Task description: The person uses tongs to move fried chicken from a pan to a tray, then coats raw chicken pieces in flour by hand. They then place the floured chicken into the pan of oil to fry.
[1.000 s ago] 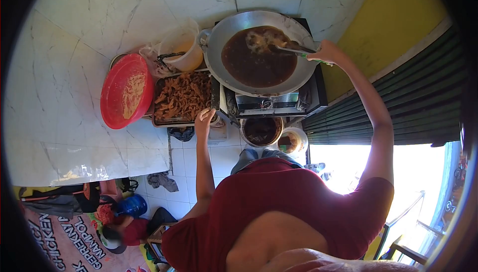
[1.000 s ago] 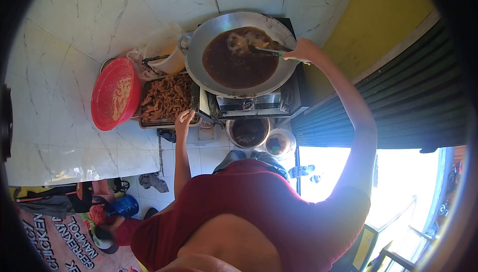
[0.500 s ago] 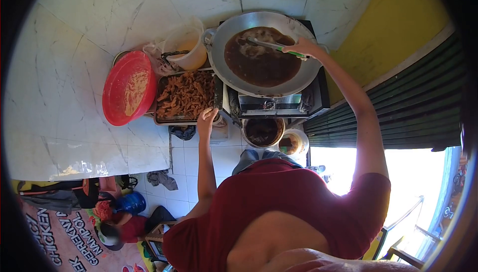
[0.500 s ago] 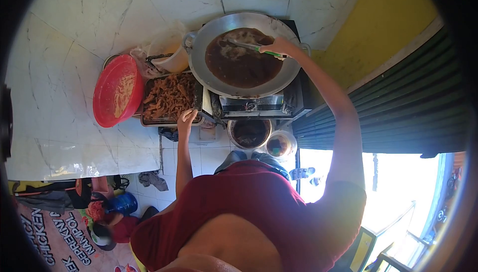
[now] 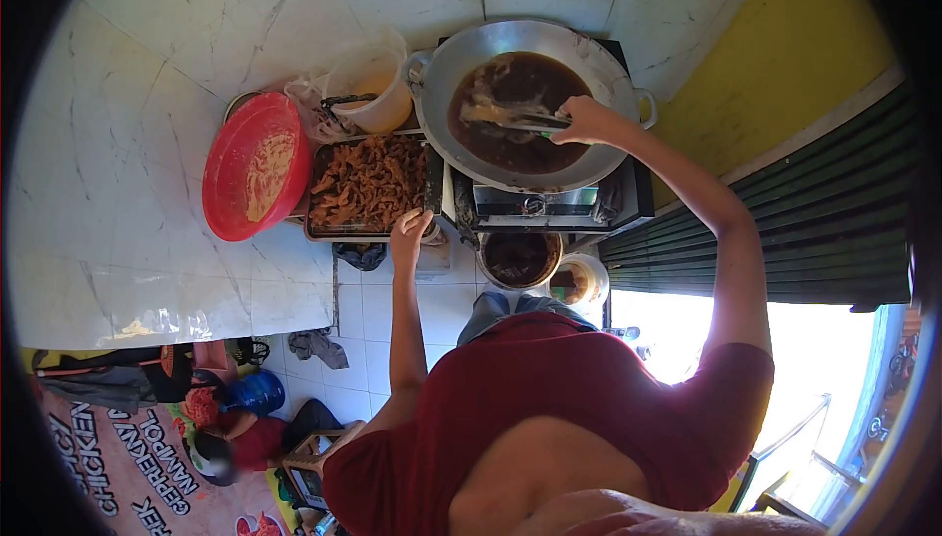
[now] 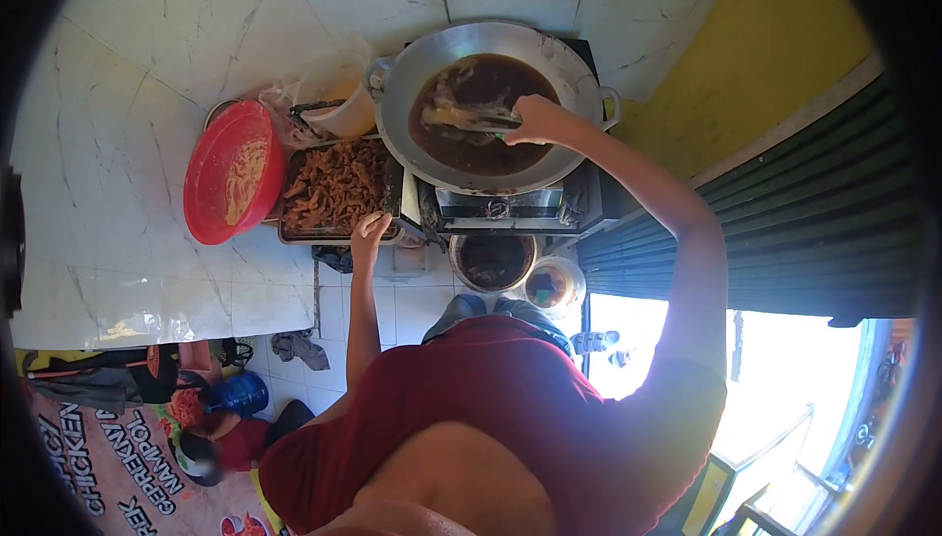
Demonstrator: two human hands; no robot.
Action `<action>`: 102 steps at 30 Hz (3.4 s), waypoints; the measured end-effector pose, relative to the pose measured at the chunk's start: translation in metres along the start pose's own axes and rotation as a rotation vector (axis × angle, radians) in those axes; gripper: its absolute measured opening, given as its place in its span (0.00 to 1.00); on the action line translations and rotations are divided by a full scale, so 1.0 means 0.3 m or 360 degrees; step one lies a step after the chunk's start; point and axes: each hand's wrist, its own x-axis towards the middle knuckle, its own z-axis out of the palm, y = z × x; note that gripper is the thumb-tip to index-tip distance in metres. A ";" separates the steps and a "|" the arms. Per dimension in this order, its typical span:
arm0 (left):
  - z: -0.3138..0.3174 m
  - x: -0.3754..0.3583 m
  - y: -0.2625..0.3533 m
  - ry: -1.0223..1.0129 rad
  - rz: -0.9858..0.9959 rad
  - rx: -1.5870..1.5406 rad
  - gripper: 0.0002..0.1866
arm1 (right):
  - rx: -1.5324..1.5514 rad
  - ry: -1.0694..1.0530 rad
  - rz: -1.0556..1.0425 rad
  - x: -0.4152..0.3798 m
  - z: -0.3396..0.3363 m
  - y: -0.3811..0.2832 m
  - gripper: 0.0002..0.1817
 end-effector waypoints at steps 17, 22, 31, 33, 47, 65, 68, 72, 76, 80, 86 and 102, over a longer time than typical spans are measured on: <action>-0.001 0.024 -0.045 0.0001 0.0054 -0.0017 0.29 | -0.0667 -0.0025 0.0130 -0.218 -0.143 0.142 0.23; -0.007 0.035 -0.070 0.0011 0.0079 0.0015 0.30 | -0.0693 0.0108 0.0147 -0.124 -0.148 0.213 0.24; -0.004 0.030 -0.064 0.0007 0.0064 0.0035 0.31 | -0.0687 0.0403 -0.0059 0.075 -0.083 0.235 0.21; -0.006 0.034 -0.073 0.0005 0.0067 0.0034 0.31 | -0.0668 0.0386 -0.0082 0.102 -0.071 0.195 0.20; 0.003 0.016 -0.043 0.0041 0.0057 0.0107 0.31 | -0.0535 0.0052 -0.0275 -0.027 -0.020 -0.014 0.22; -0.001 0.027 -0.056 -0.0033 0.0088 -0.0034 0.30 | -0.0556 -0.0009 0.0101 -0.302 -0.221 0.006 0.28; -0.001 0.027 -0.057 -0.0001 0.0090 0.0002 0.30 | -0.0575 0.0057 0.0056 -0.303 -0.223 0.048 0.28; 0.001 0.023 -0.049 0.0014 0.0096 0.0015 0.29 | -0.0675 0.0106 0.0025 -0.294 -0.217 0.085 0.28; 0.004 0.020 -0.047 0.0025 0.0062 0.0038 0.29 | -0.0612 -0.0008 0.0233 -0.256 -0.208 0.126 0.30; 0.000 0.025 -0.054 0.0025 0.0066 0.0028 0.29 | -0.0300 0.0161 0.0242 -0.222 -0.174 0.199 0.30; 0.001 0.018 -0.045 0.0017 0.0061 0.0007 0.30 | -0.0070 0.0088 0.0324 -0.168 -0.195 0.194 0.30; 0.003 0.025 -0.058 0.0000 0.0086 -0.0049 0.29 | -0.0128 -0.0202 -0.0069 -0.041 -0.083 0.102 0.37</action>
